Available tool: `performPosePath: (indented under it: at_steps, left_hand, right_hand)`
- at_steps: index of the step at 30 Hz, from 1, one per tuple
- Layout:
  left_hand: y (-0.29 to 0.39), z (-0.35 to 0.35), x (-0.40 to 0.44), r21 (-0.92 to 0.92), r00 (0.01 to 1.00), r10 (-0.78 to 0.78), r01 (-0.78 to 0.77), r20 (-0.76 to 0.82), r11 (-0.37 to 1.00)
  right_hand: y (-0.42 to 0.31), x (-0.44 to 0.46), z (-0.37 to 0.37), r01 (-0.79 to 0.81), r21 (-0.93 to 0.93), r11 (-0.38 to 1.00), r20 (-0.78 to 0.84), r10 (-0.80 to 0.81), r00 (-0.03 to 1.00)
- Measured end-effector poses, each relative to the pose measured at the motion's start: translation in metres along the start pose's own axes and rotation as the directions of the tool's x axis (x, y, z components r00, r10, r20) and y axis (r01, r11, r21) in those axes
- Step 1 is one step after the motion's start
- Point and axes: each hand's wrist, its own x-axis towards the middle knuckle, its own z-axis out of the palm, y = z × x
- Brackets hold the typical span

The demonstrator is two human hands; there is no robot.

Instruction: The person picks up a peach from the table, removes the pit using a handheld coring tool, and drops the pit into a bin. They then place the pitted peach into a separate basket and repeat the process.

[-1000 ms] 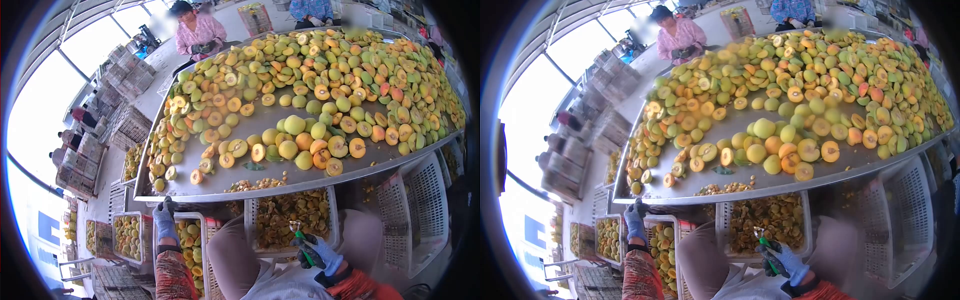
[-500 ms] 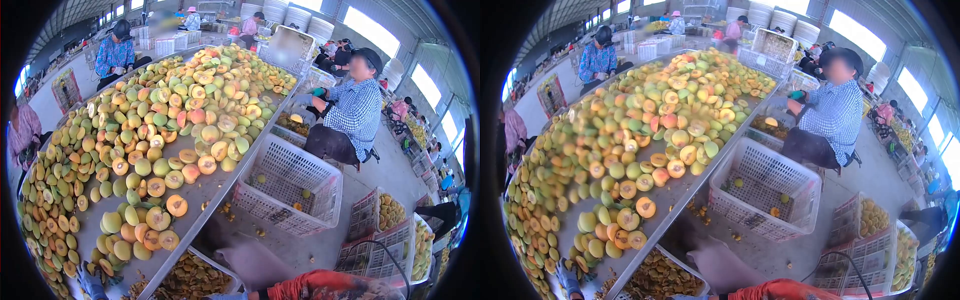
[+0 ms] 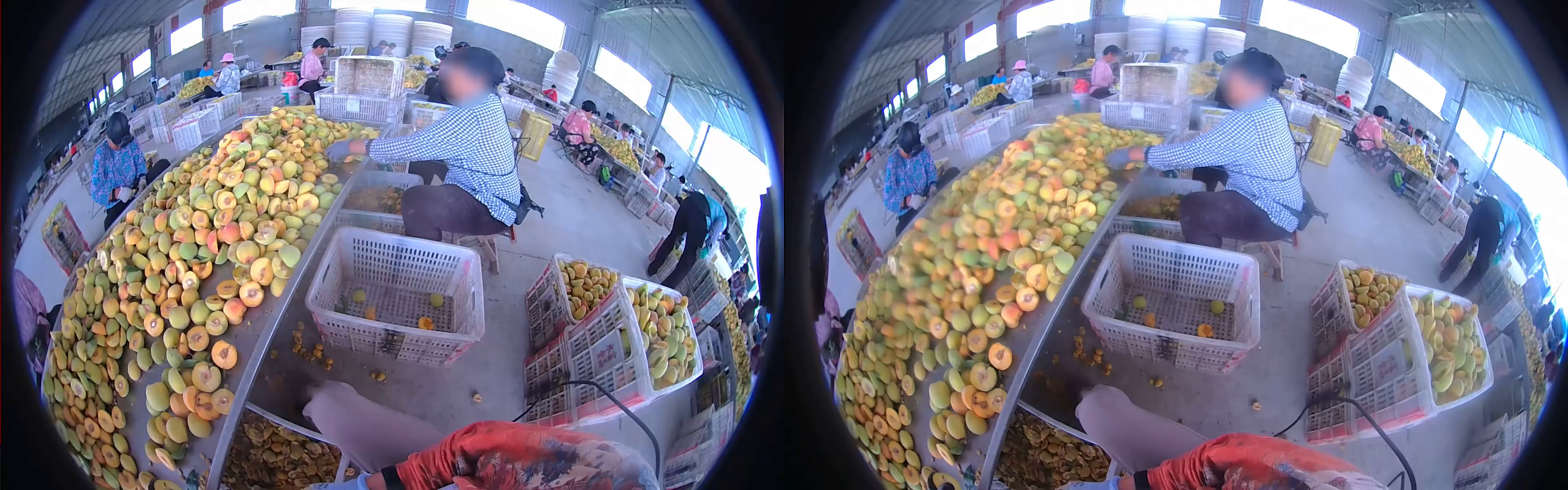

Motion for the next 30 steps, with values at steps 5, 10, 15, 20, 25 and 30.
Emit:
performPosePath:
  at_steps: [5, 10, 15, 20, 25, 30]
  left_hand:
    - [-0.017, -0.021, -0.065, -0.38, 0.901, 0.342, -0.424, -0.267, 0.822]
    - [0.008, 0.025, -0.138, -0.98, 0.98, 0.058, 0.187, 0.191, 0.068]
    - [0.056, 0.05, -0.193, -0.875, 0.879, 0.14, 0.415, 0.456, 0.249]
    - [0.066, 0.052, -0.205, -0.848, 0.864, 0.182, 0.384, 0.469, 0.366]
    - [0.058, 0.06, -0.204, -0.864, 0.899, 0.168, 0.315, 0.404, 0.392]
    - [0.061, 0.055, -0.21, -0.86, 0.898, 0.13, 0.348, 0.42, 0.373]
  right_hand:
    - [-0.016, -0.025, 0.002, -0.114, 0.066, 0.991, 0.128, 0.104, 0.986]
    - [-0.045, -0.03, 0.009, -0.032, 0.184, 0.983, 0.072, 0.019, 0.997]
    - [-0.07, -0.023, 0.012, 0.343, -0.799, 0.495, 0.025, -0.541, 0.841]
    - [-0.08, -0.026, 0.01, 0.243, -0.97, 0.012, 0.196, -0.554, 0.809]
    - [-0.068, -0.028, 0.012, 0.232, -0.97, -0.07, 0.235, -0.504, 0.831]
    - [-0.058, -0.025, 0.015, 0.207, -0.977, -0.058, 0.211, -0.443, 0.871]
